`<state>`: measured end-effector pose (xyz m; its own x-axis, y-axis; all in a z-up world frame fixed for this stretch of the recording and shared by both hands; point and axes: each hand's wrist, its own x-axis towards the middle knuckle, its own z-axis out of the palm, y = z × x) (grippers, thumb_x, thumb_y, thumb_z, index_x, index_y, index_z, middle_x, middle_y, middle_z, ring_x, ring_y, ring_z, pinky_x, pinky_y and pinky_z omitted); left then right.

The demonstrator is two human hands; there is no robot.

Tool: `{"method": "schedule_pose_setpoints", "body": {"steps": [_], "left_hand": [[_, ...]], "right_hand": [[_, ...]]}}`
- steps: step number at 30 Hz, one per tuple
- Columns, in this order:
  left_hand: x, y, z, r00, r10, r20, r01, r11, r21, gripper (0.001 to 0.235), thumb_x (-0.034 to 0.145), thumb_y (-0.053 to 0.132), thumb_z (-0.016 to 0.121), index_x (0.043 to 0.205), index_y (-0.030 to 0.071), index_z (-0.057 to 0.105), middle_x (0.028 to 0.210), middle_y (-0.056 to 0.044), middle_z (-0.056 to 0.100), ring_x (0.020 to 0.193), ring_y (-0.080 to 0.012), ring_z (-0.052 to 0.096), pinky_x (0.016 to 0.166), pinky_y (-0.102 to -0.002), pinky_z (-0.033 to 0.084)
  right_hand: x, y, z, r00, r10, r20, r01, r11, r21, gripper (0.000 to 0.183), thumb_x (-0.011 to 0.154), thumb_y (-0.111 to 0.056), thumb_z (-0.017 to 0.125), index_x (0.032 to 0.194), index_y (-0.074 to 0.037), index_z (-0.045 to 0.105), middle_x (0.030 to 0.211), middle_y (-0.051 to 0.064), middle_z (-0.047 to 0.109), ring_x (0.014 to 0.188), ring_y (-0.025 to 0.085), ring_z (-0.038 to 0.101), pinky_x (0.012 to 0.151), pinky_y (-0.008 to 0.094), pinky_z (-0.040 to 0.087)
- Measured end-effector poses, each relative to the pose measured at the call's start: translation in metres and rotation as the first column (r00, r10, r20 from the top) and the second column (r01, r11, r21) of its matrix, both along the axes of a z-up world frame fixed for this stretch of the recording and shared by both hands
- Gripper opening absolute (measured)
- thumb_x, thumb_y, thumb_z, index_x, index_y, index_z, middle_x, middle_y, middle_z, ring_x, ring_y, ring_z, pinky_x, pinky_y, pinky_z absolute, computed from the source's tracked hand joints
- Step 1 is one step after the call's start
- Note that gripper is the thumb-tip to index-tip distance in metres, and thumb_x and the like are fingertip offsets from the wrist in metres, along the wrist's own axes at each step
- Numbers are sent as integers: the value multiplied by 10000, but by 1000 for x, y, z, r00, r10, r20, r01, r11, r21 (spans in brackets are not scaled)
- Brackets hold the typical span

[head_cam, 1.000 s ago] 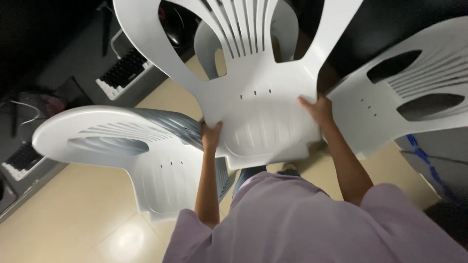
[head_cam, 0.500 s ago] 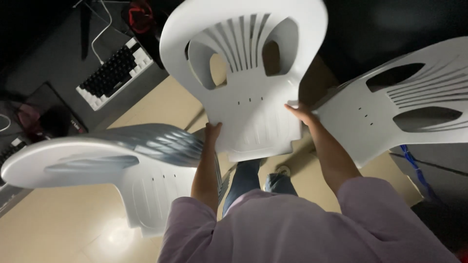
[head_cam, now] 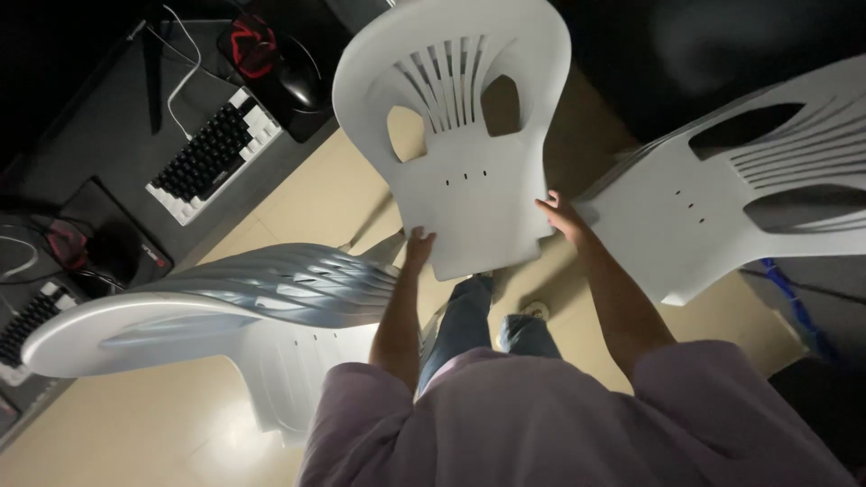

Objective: The person sprays a white plastic chair with a black spray bottle and wipes it down with a red cloth. They repeat this process on multiple chairs, lifting and moving them to clean different surfaces.

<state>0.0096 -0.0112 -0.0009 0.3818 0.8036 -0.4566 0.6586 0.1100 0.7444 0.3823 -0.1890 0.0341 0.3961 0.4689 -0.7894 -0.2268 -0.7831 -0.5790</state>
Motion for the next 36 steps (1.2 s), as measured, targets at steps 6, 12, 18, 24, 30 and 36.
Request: {"method": "schedule_pose_setpoints", "body": {"steps": [6,12,18,24,30,36], "left_hand": [[42,-42,-3,999,-20,40,26,988,-154,538,913,334,739,1308,0,593,1288,-199,681,1209,-327,646,1016,-398,505],[91,-67,23,901,-413,131,416,909,5,442,916,326,757,1246,63,625,1157,-134,749,1093,-265,711,916,-393,559],[186,-95,74,727,-657,198,677,734,-49,364,959,288,685,1264,102,617,1117,-92,767,885,-265,751,757,-367,593],[287,-185,137,508,-798,325,847,531,-21,364,1038,293,613,1311,53,611,1223,-116,732,1048,-214,728,901,-344,585],[352,-351,162,301,-805,511,952,282,-116,372,1055,256,618,1329,8,576,1267,-145,681,1126,-236,684,958,-364,569],[403,-537,82,61,-738,672,998,22,-66,342,1063,259,594,1296,9,597,1203,-120,719,1084,-222,722,922,-348,604]], "right_hand": [[-65,-7,46,1000,-12,-13,14,986,164,779,965,-442,653,1563,-75,314,1445,145,593,1233,246,609,992,399,544],[-93,-33,94,995,-93,-42,101,952,288,769,949,-428,664,1538,-87,307,1408,118,610,1223,230,632,1014,394,525],[-62,-127,70,960,-162,229,113,971,212,671,975,-406,675,1516,-119,401,1358,131,647,1215,252,636,990,406,538],[-26,-274,94,861,-460,218,389,871,300,576,1012,-324,659,1493,-124,412,1320,84,630,1128,208,643,929,361,569],[-34,-429,154,549,-746,376,630,665,400,498,1007,-264,681,1450,-113,510,1219,71,706,1099,179,698,928,325,575],[-37,-572,185,321,-872,369,808,455,374,448,1029,-218,677,1428,-111,503,1310,40,650,1128,152,654,951,313,542]]}}
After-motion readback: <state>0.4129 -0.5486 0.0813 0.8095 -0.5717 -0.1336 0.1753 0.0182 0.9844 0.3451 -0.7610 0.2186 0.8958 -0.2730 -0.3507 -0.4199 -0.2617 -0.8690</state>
